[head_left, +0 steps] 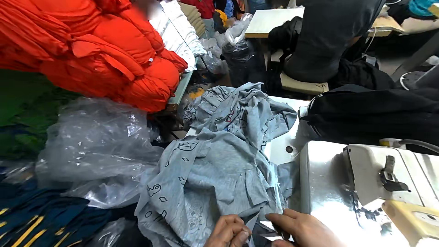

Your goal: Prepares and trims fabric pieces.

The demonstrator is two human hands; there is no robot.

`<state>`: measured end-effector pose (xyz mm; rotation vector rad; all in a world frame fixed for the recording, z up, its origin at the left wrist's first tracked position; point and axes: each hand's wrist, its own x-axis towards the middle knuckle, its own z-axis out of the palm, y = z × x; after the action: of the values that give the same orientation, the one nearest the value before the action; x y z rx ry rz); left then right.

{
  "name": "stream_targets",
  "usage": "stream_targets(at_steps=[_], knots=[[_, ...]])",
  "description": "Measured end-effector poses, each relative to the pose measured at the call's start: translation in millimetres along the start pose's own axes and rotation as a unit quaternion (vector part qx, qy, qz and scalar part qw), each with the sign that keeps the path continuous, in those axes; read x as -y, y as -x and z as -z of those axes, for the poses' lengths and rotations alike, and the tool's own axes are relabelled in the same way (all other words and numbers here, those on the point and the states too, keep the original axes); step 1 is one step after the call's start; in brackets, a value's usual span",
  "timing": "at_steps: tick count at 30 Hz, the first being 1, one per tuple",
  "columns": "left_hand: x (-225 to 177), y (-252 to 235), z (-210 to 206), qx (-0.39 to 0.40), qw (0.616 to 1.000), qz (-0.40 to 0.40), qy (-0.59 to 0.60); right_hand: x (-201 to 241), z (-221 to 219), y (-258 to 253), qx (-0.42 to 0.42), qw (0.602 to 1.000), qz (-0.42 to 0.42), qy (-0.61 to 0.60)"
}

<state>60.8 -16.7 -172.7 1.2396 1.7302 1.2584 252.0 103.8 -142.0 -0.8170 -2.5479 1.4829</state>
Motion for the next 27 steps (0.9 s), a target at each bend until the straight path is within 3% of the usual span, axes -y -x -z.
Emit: stream_targets(at_steps=[9,15,19,23,27], knots=[[-10,-8,2,0.061,0.998,-0.022,-0.018,1,-11,-4,0.038,0.998,0.044,0.030],[-19,-16,8,0.099,0.992,-0.062,-0.053,-3,-16,-8,0.016,0.995,0.094,0.034],[-31,-36,13,0.076,0.991,-0.084,-0.074,-6,-10,0,-0.035,0.998,0.059,-0.007],[-39,-84,6,-0.013,0.980,-0.087,-0.181,-23,2,8,-0.105,0.992,0.033,-0.066],[-18,-146,-21,-0.003,0.966,0.016,-0.260,-55,-8,8,-0.246,0.965,0.023,-0.090]])
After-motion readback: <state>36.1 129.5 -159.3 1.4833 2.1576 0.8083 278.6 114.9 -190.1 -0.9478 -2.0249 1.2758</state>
